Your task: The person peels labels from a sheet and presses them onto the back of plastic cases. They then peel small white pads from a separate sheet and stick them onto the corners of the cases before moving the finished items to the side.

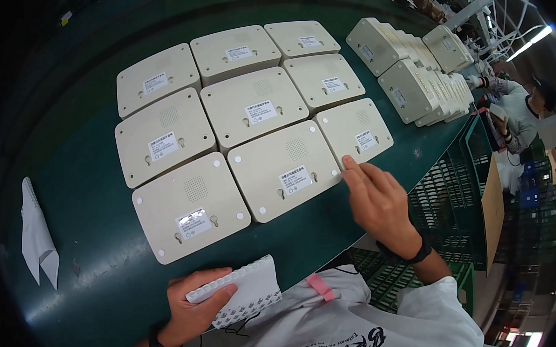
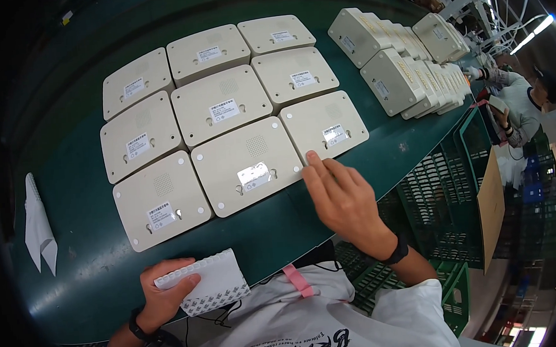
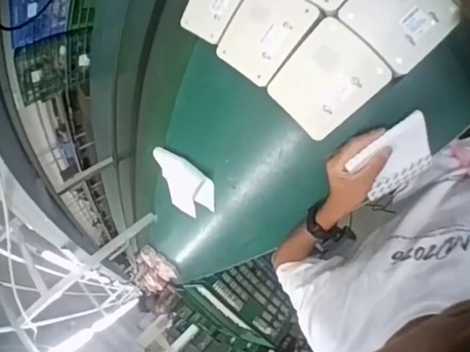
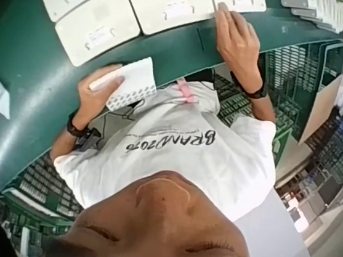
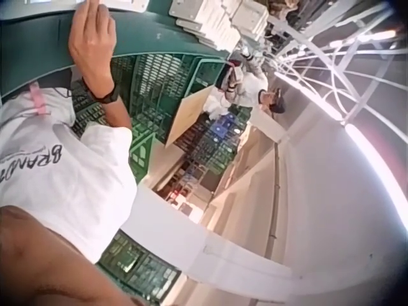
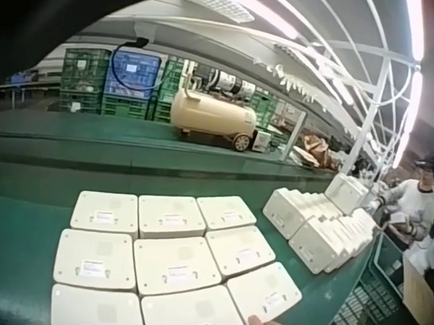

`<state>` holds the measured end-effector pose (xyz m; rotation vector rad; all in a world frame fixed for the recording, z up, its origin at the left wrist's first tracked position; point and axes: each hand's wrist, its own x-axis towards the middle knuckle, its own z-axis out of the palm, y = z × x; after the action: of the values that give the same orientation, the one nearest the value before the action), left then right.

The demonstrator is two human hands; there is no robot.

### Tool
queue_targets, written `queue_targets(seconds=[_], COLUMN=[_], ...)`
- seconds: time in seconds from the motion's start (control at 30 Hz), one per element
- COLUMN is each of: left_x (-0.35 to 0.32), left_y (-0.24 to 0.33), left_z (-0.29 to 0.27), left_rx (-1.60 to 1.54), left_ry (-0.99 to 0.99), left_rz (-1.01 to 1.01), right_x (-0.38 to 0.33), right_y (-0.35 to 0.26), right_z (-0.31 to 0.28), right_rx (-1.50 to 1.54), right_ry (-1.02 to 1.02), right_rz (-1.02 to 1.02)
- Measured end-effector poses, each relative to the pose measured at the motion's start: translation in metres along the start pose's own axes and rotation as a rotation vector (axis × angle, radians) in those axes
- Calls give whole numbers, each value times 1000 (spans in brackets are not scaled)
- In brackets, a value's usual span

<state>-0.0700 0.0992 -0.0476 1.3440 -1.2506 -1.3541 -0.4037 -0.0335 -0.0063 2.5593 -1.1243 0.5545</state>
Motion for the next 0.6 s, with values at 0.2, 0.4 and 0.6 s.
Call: queue_targets(seconds=[0.2, 0.4, 0.6], left_x=[-1, 0, -2], left_y=[0, 3, 11], left_z=[0, 1, 1], left_rx=[5, 8, 10], left_ry=[4, -9, 19], left_rz=[-20, -28, -120], right_x=[-5, -20, -27], right_y=[13, 96, 119], right_z=[-13, -13, -1], right_rx=[243, 832, 698], right_ry=[-229, 28, -42], right_rz=[204, 770, 717])
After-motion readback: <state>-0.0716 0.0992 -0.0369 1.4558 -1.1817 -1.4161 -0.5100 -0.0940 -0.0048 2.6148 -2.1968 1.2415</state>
